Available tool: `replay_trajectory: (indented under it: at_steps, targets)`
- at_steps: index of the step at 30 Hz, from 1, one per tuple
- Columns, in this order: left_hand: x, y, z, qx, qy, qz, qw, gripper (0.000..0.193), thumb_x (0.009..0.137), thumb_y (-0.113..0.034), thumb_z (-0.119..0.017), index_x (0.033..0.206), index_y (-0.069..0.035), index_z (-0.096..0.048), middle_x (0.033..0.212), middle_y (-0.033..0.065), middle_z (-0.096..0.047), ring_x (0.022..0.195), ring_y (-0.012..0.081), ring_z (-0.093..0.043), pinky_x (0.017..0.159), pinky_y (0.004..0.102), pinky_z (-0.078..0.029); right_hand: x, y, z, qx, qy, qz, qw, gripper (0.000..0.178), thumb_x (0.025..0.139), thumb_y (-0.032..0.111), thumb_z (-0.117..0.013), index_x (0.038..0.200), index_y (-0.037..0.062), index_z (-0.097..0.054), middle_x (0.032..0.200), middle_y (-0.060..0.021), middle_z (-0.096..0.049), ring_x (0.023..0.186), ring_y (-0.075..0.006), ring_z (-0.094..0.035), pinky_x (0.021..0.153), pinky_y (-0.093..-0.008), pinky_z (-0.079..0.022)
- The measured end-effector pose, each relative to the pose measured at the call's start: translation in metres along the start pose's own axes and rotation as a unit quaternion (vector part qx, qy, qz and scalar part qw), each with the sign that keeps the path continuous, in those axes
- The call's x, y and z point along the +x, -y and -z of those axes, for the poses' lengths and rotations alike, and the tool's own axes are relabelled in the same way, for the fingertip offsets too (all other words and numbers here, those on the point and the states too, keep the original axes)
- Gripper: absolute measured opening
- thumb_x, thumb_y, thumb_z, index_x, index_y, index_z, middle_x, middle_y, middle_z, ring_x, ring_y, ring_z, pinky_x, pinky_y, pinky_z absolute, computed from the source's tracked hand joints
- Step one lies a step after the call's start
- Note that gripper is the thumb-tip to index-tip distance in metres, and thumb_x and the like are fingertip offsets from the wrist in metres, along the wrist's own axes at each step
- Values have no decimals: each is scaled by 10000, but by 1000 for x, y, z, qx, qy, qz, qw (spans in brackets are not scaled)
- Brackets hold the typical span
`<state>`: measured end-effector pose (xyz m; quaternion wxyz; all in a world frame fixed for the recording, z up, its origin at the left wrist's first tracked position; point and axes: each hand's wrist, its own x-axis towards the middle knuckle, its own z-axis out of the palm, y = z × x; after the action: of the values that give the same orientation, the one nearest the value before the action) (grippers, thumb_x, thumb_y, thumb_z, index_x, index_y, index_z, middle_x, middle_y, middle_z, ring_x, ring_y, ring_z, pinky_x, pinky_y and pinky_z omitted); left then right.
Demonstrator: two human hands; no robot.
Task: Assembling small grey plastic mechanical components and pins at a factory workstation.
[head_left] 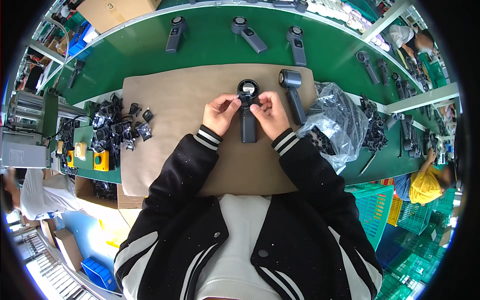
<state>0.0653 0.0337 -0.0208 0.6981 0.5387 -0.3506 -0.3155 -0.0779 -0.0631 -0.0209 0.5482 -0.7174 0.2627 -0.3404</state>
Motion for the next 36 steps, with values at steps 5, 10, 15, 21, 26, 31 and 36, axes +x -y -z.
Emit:
replay_trajectory:
  at_steps: [5, 10, 15, 21, 26, 31, 36]
  targets:
    - [-4, -8, 0, 47, 15, 23, 999, 47, 872, -2, -648, 913, 6, -669, 836, 29, -647, 704, 84, -530, 639, 212, -449, 4, 13, 14, 3, 60, -55, 997, 164, 819, 88, -667, 902, 51, -530, 725, -20, -519, 616, -161, -475, 589, -300, -421]
    - [-4, -13, 1, 160, 39, 20, 986, 59, 843, -66, -680, 884, -25, -668, 795, 24, -626, 675, 120, -522, 628, 253, -439, 4, 20, 16, -97, 98, -66, 988, 149, 822, 123, -663, 796, 46, -537, 626, -25, -520, 554, -172, -462, 553, -311, -410]
    - [-1, -13, -3, 369, 27, -52, 928, 149, 836, -201, -680, 897, -67, -661, 806, 35, -618, 711, 191, -530, 681, 318, -414, 5, 20, 16, -157, 90, -78, 980, 156, 836, 159, -640, 788, 47, -542, 622, -52, -544, 555, -210, -495, 554, -333, -421]
    - [-9, -5, -11, 524, 0, -114, 844, 258, 894, -337, -588, 974, -99, -647, 917, 70, -650, 823, 280, -545, 775, 374, -371, -1, 20, 13, -240, 83, -96, 962, 246, 881, 214, -580, 1082, 86, -519, 784, -106, -637, 672, -326, -604, 650, -399, -479]
    - [-13, 2, -4, 460, 32, -91, 883, 242, 935, -263, -541, 1058, -69, -617, 955, 115, -648, 842, 303, -573, 752, 383, -421, -6, 11, 6, -181, 111, -103, 972, 368, 927, 230, -531, 1259, 91, -451, 988, -138, -649, 823, -349, -624, 757, -409, -489]
    - [-18, 1, -11, 295, 15, -91, 951, 286, 939, -158, -532, 1188, -20, -563, 1013, 153, -613, 833, 295, -589, 762, 361, -475, -8, -9, -8, -50, 75, -3, 996, 355, 978, 136, -481, 1315, 53, -405, 1069, -138, -605, 892, -241, -594, 811, -354, -479]
    - [-19, -1, -17, 199, 5, -99, 975, 371, 932, -76, -528, 1290, 16, -498, 1060, 148, -565, 820, 253, -583, 776, 323, -492, -6, 8, -6, -42, 66, 23, 997, 346, 996, 108, -461, 1326, 27, -396, 1106, -143, -582, 950, -195, -568, 856, -322, -457]
